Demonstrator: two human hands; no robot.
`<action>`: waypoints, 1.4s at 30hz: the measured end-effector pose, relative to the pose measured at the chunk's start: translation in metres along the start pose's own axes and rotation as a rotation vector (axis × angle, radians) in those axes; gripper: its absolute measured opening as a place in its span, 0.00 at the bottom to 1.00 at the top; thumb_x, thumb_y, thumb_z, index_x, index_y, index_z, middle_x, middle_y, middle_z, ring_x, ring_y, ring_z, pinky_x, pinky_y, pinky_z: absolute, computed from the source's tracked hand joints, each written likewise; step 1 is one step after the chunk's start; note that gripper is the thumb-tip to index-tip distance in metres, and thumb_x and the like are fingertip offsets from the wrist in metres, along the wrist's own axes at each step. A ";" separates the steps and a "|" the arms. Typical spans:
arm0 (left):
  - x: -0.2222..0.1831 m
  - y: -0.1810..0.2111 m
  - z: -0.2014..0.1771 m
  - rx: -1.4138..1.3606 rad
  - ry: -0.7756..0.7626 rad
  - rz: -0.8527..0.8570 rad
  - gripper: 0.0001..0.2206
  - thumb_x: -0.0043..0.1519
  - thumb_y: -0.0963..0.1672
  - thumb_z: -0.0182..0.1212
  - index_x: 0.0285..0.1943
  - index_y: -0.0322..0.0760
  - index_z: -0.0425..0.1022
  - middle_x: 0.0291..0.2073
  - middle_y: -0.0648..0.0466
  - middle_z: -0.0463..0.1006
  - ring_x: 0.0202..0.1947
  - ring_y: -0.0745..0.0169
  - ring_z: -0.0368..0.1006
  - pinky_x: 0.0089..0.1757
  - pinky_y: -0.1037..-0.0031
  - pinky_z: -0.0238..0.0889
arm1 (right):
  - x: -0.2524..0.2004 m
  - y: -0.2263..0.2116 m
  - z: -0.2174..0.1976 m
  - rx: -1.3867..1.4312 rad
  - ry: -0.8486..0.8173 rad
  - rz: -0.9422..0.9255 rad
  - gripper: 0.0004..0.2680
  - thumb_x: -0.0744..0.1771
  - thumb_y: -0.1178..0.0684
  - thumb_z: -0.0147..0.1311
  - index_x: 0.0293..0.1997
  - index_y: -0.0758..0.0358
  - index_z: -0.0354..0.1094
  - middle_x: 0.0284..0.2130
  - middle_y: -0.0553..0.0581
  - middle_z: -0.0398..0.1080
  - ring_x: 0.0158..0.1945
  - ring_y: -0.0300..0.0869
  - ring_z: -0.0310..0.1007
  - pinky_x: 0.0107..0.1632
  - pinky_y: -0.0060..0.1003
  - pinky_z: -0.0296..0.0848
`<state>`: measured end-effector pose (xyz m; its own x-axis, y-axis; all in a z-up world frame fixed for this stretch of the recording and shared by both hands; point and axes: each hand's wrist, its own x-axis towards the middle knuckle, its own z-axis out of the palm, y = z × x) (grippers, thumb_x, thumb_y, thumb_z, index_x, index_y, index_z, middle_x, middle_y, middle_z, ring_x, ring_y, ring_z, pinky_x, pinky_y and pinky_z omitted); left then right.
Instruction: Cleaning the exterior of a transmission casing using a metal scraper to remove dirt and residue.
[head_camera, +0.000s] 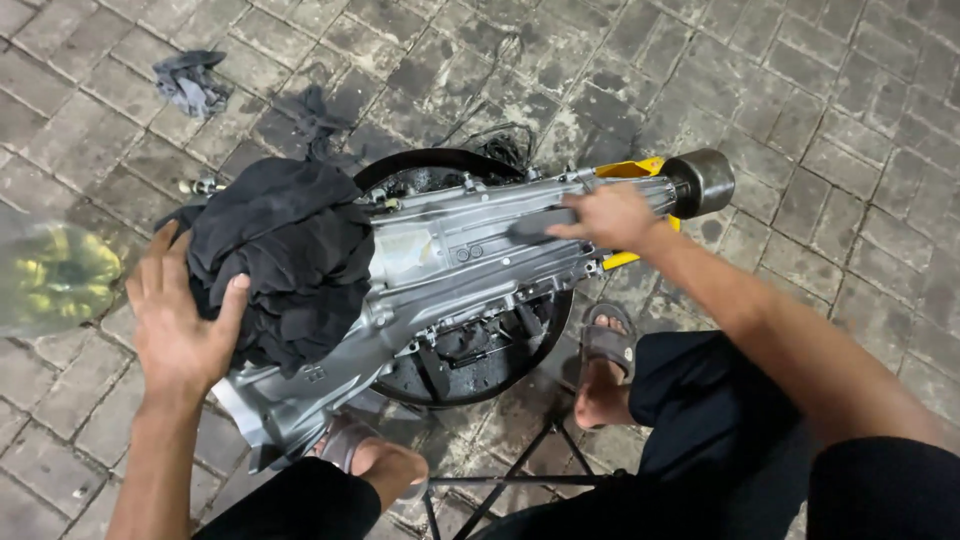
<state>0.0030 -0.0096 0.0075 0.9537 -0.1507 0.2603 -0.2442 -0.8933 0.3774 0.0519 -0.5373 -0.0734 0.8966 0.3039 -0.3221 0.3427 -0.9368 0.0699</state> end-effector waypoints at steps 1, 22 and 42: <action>0.002 -0.003 0.001 0.001 0.000 0.004 0.35 0.70 0.57 0.46 0.74 0.23 0.62 0.71 0.32 0.61 0.64 0.21 0.58 0.56 0.34 0.54 | 0.002 -0.012 -0.008 0.002 0.002 0.003 0.30 0.65 0.19 0.31 0.48 0.55 0.71 0.10 0.45 0.57 0.14 0.40 0.66 0.18 0.40 0.60; -0.001 -0.005 0.001 -0.052 0.081 0.084 0.30 0.71 0.53 0.53 0.72 0.24 0.63 0.71 0.33 0.62 0.64 0.25 0.61 0.58 0.40 0.54 | -0.011 0.031 0.003 -0.130 -0.046 0.097 0.28 0.65 0.21 0.34 0.61 0.47 0.68 0.24 0.59 0.77 0.32 0.50 0.81 0.33 0.41 0.74; 0.000 0.002 -0.004 -0.036 0.049 0.004 0.31 0.71 0.55 0.51 0.74 0.27 0.63 0.71 0.35 0.62 0.64 0.24 0.59 0.54 0.36 0.58 | 0.003 -0.088 -0.054 0.175 -0.228 -0.013 0.29 0.67 0.23 0.31 0.58 0.55 0.68 0.10 0.44 0.49 0.13 0.34 0.58 0.15 0.29 0.55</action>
<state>0.0019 -0.0099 0.0124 0.9432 -0.1322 0.3048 -0.2546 -0.8770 0.4075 0.0400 -0.4441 -0.0294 0.7992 0.2882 -0.5274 0.2825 -0.9547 -0.0936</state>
